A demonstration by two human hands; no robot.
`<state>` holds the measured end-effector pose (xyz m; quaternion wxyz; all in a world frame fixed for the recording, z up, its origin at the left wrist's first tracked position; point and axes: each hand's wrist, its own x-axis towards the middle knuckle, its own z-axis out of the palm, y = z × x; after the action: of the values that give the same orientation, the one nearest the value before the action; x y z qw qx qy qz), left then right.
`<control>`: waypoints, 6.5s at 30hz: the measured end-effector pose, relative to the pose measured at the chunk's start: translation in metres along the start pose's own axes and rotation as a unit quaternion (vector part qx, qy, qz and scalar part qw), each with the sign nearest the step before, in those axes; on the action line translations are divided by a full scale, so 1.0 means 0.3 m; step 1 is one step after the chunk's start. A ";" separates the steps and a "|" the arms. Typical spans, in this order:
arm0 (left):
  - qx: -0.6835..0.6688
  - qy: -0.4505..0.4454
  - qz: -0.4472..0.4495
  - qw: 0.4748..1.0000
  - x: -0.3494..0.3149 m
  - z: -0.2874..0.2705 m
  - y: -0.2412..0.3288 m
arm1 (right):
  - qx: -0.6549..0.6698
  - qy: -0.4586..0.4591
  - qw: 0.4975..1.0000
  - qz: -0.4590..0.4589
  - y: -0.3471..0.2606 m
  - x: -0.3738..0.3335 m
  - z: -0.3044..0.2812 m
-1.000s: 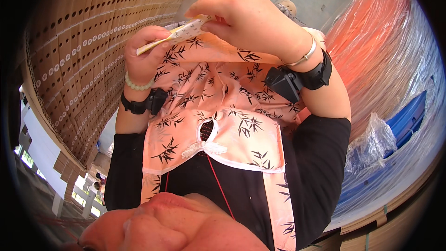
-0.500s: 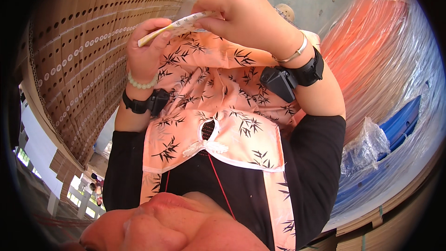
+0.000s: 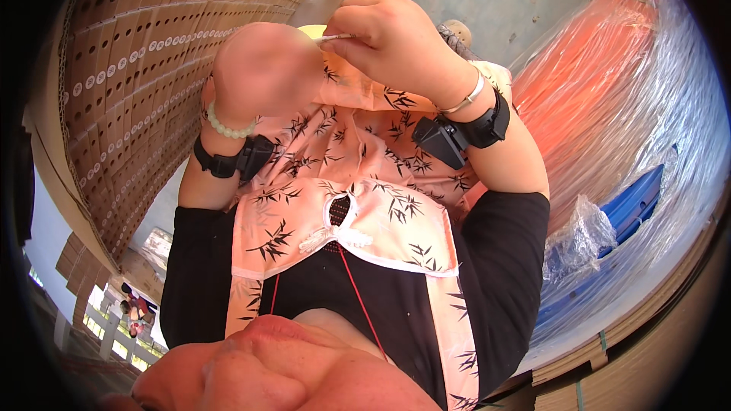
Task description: Peel circular labels from a large sheet and apply them to small cardboard or paper slips.
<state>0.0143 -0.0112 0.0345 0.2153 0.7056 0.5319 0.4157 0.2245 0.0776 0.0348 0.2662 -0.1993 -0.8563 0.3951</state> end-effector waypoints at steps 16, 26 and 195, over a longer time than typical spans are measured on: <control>-0.167 -0.035 -0.184 0.968 -0.030 -0.023 -0.024 | 0.090 0.019 0.991 0.094 -0.005 -0.010 -0.024; -0.163 -0.027 -0.173 0.971 -0.029 -0.015 -0.023 | 0.090 0.031 0.990 0.107 0.007 -0.004 -0.013; -0.286 -0.086 -0.235 0.925 -0.149 0.064 0.016 | 0.273 -0.065 0.909 0.307 0.007 0.007 0.078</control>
<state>0.0289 -0.0516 0.0114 0.5442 0.5018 0.5204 0.4256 0.2089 0.0667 0.0211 0.1194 -0.3455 -0.6269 0.6881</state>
